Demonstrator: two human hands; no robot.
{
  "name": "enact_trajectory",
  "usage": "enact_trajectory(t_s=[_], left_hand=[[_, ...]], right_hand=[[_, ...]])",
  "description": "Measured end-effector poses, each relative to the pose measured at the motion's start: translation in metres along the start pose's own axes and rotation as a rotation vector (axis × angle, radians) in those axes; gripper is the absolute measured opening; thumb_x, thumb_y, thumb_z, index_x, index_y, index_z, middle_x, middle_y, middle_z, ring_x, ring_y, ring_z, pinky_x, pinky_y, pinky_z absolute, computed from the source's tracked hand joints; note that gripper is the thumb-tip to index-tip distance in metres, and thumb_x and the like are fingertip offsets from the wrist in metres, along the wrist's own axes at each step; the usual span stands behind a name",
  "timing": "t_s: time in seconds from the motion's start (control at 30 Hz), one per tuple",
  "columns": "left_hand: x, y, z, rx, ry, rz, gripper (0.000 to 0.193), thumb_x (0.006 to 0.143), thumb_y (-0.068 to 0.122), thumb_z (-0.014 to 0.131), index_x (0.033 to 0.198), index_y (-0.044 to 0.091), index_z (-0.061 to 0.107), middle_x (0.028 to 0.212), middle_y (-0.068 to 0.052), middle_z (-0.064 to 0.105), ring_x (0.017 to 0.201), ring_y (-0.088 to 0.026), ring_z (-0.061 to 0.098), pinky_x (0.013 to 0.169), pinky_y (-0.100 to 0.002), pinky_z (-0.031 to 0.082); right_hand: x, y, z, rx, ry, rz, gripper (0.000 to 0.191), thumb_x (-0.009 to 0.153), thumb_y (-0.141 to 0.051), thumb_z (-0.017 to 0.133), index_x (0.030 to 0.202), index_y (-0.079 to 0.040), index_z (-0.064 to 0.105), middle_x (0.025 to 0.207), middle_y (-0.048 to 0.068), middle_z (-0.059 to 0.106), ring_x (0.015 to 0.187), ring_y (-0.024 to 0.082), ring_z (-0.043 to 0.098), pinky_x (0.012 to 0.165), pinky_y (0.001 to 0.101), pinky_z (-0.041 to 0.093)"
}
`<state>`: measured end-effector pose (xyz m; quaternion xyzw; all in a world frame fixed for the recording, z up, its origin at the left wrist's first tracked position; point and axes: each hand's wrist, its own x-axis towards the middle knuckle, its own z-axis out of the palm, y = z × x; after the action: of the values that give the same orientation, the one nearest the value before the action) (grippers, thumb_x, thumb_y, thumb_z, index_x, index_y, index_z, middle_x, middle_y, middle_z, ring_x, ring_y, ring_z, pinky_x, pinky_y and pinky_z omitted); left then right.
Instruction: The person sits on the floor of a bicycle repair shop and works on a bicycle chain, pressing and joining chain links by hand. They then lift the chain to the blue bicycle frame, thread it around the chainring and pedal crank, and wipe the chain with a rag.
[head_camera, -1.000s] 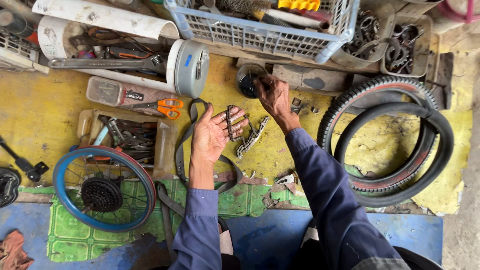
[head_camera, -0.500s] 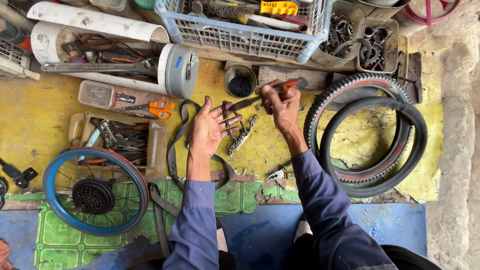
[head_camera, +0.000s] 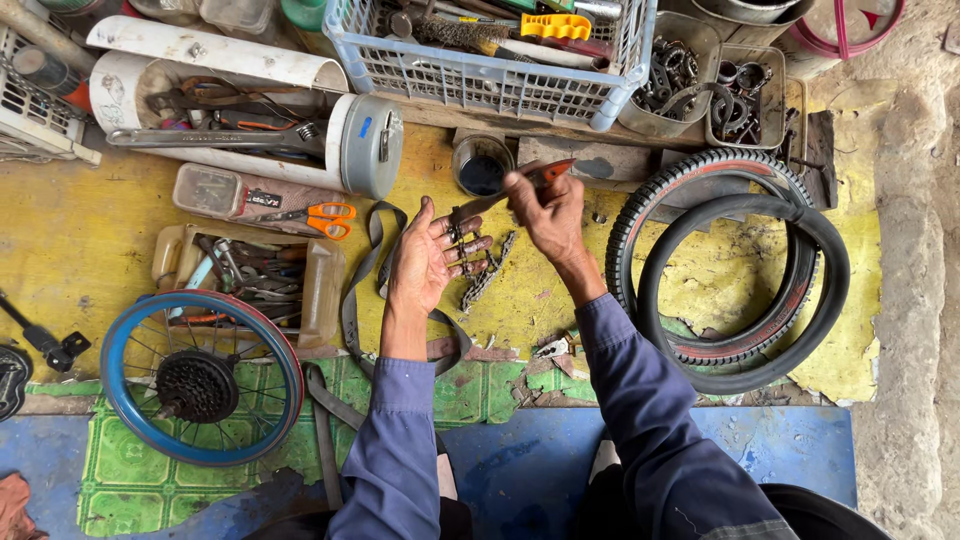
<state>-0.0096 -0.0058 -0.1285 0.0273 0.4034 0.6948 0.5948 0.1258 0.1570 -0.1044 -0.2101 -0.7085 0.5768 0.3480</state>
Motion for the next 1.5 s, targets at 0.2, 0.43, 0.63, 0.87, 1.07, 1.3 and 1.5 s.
enact_trajectory(t_s=[0.2, 0.43, 0.63, 0.87, 1.07, 1.3, 1.5], left_hand=[[0.003, -0.015, -0.017, 0.213, 0.131, 0.086, 0.038, 0.103, 0.023, 0.049, 0.128, -0.004, 0.06, 0.106, -0.017, 0.075, 0.093, -0.027, 0.074, 0.074, -0.039, 0.061], [0.014, -0.037, -0.049, 0.268, 0.095, 0.289, 0.023, 0.111, 0.011, 0.056, 0.117, -0.009, 0.067, 0.094, -0.007, 0.063, 0.069, -0.007, 0.049, 0.057, -0.026, 0.041], [0.014, -0.02, -0.032, 0.143, 0.092, 0.132, 0.044, 0.107, 0.037, 0.039, 0.119, 0.003, 0.066, 0.101, -0.013, 0.073, 0.079, -0.019, 0.07, 0.06, -0.029, 0.046], [0.012, -0.019, 0.0, -0.056, 0.155, 0.18, 0.047, 0.108, 0.039, 0.044, 0.134, 0.005, 0.062, 0.132, -0.004, 0.066, 0.114, -0.015, 0.059, 0.102, -0.035, 0.045], [0.017, -0.045, 0.011, -0.018, 0.266, 0.299, 0.031, 0.104, 0.02, 0.057, 0.127, 0.003, 0.069, 0.124, -0.006, 0.069, 0.118, -0.016, 0.06, 0.108, -0.038, 0.044], [0.024, -0.031, -0.007, -0.206, 0.24, 0.278, 0.019, 0.105, 0.014, 0.059, 0.095, -0.001, 0.066, 0.094, -0.011, 0.071, 0.098, -0.025, 0.073, 0.087, -0.034, 0.057], [0.007, -0.023, 0.019, 0.074, 0.251, 0.511, 0.021, 0.103, 0.016, 0.058, 0.096, -0.002, 0.068, 0.087, -0.005, 0.068, 0.071, -0.015, 0.062, 0.068, -0.028, 0.058]], right_hand=[[0.022, 0.045, 0.001, -0.264, 0.241, 0.191, 0.03, 0.102, -0.032, 0.065, 0.098, -0.003, 0.074, 0.074, 0.009, 0.074, 0.051, 0.013, 0.062, 0.041, 0.0299, 0.052], [0.041, 0.09, 0.017, -0.563, -0.115, 0.223, 0.026, 0.099, -0.013, 0.057, 0.122, -0.003, 0.065, 0.095, 0.019, 0.073, 0.05, 0.017, 0.061, 0.044, 0.0344, 0.054], [-0.011, 0.059, 0.017, -0.515, 0.115, 0.224, 0.03, 0.104, -0.023, 0.056, 0.097, -0.001, 0.075, 0.075, 0.014, 0.074, 0.052, 0.016, 0.058, 0.048, 0.0354, 0.051], [-0.052, 0.014, 0.064, -0.181, -0.054, 0.144, 0.038, 0.101, -0.026, 0.062, 0.122, 0.004, 0.069, 0.098, 0.019, 0.073, 0.077, 0.024, 0.07, 0.068, 0.0405, 0.058], [-0.048, 0.002, 0.073, -0.409, 0.047, 0.059, 0.027, 0.101, -0.02, 0.059, 0.108, 0.004, 0.071, 0.086, 0.018, 0.072, 0.068, 0.03, 0.07, 0.062, 0.041, 0.057], [-0.05, 0.001, 0.051, -0.213, -0.298, 0.179, 0.034, 0.105, -0.029, 0.065, 0.089, 0.001, 0.071, 0.071, 0.013, 0.07, 0.061, 0.02, 0.064, 0.059, 0.041, 0.053], [-0.036, -0.001, 0.011, -0.018, -0.521, 0.513, 0.049, 0.097, -0.054, 0.058, 0.102, -0.009, 0.077, 0.094, 0.011, 0.078, 0.083, 0.019, 0.073, 0.075, 0.0367, 0.06]])
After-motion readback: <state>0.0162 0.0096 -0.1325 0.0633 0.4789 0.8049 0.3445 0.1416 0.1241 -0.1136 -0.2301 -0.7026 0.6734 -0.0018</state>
